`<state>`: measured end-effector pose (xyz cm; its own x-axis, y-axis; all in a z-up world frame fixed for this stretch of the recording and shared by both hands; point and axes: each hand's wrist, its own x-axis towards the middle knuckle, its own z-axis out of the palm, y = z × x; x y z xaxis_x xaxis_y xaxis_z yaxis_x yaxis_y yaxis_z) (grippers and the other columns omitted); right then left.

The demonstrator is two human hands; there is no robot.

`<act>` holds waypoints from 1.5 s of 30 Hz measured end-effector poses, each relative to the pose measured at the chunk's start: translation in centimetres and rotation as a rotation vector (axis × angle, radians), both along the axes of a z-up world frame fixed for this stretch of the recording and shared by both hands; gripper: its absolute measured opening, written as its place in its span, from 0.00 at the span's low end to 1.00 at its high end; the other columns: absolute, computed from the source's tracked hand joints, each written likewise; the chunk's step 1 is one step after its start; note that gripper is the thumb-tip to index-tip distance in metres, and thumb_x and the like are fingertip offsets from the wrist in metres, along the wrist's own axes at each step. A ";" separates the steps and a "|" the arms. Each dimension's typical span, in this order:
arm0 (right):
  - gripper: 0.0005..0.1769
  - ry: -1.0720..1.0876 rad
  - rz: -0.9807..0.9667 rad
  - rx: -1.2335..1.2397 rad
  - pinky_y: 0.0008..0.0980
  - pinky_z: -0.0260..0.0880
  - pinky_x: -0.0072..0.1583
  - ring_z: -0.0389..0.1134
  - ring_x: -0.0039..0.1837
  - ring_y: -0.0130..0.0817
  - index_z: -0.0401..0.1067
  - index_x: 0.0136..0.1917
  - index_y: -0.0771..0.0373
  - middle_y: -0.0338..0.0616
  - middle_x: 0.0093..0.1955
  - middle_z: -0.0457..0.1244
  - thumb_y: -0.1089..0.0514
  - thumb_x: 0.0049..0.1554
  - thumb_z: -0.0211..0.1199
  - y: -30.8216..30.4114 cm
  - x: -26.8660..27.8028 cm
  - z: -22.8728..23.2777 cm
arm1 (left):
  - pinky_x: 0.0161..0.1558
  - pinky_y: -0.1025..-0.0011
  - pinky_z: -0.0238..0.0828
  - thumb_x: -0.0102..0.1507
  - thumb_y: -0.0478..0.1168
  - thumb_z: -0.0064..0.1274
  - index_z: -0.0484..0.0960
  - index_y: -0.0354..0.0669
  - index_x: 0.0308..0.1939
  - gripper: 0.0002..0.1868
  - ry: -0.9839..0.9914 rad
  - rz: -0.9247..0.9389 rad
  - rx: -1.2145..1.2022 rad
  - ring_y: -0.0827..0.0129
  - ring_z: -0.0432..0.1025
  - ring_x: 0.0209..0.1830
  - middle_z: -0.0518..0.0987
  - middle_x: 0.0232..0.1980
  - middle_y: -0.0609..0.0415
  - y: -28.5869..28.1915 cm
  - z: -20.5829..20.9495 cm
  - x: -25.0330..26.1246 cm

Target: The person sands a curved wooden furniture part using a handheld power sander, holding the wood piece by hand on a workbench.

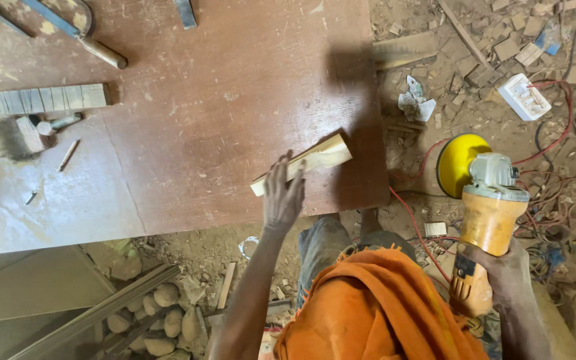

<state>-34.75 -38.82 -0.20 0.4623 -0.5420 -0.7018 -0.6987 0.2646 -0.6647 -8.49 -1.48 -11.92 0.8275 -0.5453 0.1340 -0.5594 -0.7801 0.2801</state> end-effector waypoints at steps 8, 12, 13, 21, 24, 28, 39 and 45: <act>0.26 0.036 0.052 -0.107 0.34 0.71 0.49 0.70 0.47 0.29 0.74 0.60 0.68 0.43 0.51 0.70 0.64 0.48 0.73 0.1 -0.2 0.9 | 0.79 0.47 0.51 0.69 0.40 0.53 0.54 0.69 0.80 0.38 0.064 -0.170 0.310 0.51 0.51 0.83 0.53 0.83 0.44 -1.2 0.8 1.3; 0.26 0.017 0.048 -0.102 0.33 0.70 0.49 0.70 0.47 0.29 0.73 0.60 0.67 0.42 0.51 0.69 0.64 0.48 0.72 0.4 -0.2 1.4 | 0.76 0.44 0.49 0.65 0.42 0.52 0.60 0.71 0.77 0.37 0.120 -0.224 0.268 0.46 0.51 0.80 0.54 0.81 0.41 -0.1 1.9 1.9; 0.26 0.029 0.040 -0.096 0.34 0.70 0.48 0.70 0.46 0.30 0.73 0.60 0.68 0.43 0.50 0.69 0.64 0.48 0.72 0.5 -0.2 1.5 | 0.76 0.44 0.49 0.65 0.43 0.52 0.60 0.70 0.77 0.37 0.108 -0.232 0.245 0.45 0.51 0.80 0.54 0.81 0.40 0.3 2.1 2.1; 0.25 0.029 0.006 -0.131 0.34 0.72 0.49 0.71 0.46 0.32 0.74 0.59 0.70 0.45 0.50 0.70 0.64 0.48 0.72 2.7 0.0 2.1 | 0.75 0.45 0.53 0.63 0.51 0.64 0.60 0.62 0.75 0.41 0.209 -0.221 -0.051 0.45 0.53 0.79 0.55 0.80 0.41 1.8 5.0 2.8; 0.28 -0.029 -0.129 -0.092 0.33 0.73 0.50 0.72 0.47 0.31 0.73 0.61 0.66 0.44 0.50 0.71 0.64 0.46 0.71 4.4 -1.5 1.8 | 0.78 0.49 0.57 0.56 0.46 0.71 0.57 0.57 0.77 0.50 0.333 -0.285 -0.319 0.48 0.53 0.82 0.54 0.82 0.44 -0.7 8.5 6.6; 0.27 -0.033 -0.136 -0.158 0.33 0.72 0.50 0.70 0.47 0.30 0.73 0.60 0.68 0.43 0.50 0.70 0.64 0.47 0.73 6.6 -2.6 0.8 | 0.76 0.50 0.57 0.44 0.40 0.74 0.59 0.48 0.76 0.59 0.529 -0.592 -0.283 0.50 0.54 0.78 0.56 0.79 0.46 -6.5 12.9 12.3; 0.24 0.027 -0.412 -0.071 0.36 0.72 0.45 0.71 0.42 0.34 0.74 0.56 0.71 0.46 0.45 0.70 0.64 0.46 0.73 12.0 -6.4 0.9 | 0.54 0.69 0.79 0.49 0.41 0.75 0.85 0.48 0.54 0.29 0.555 -0.392 -0.254 0.64 0.81 0.52 0.85 0.56 0.51 -8.2 11.8 19.9; 0.20 0.006 -0.407 -0.080 0.37 0.72 0.44 0.71 0.40 0.35 0.75 0.53 0.71 0.47 0.43 0.70 0.64 0.47 0.73 11.1 -8.7 -0.3 | 0.42 0.69 0.77 0.53 0.44 0.76 0.85 0.39 0.50 0.25 0.278 0.059 -0.410 0.64 0.80 0.41 0.84 0.46 0.49 -6.0 11.7 16.3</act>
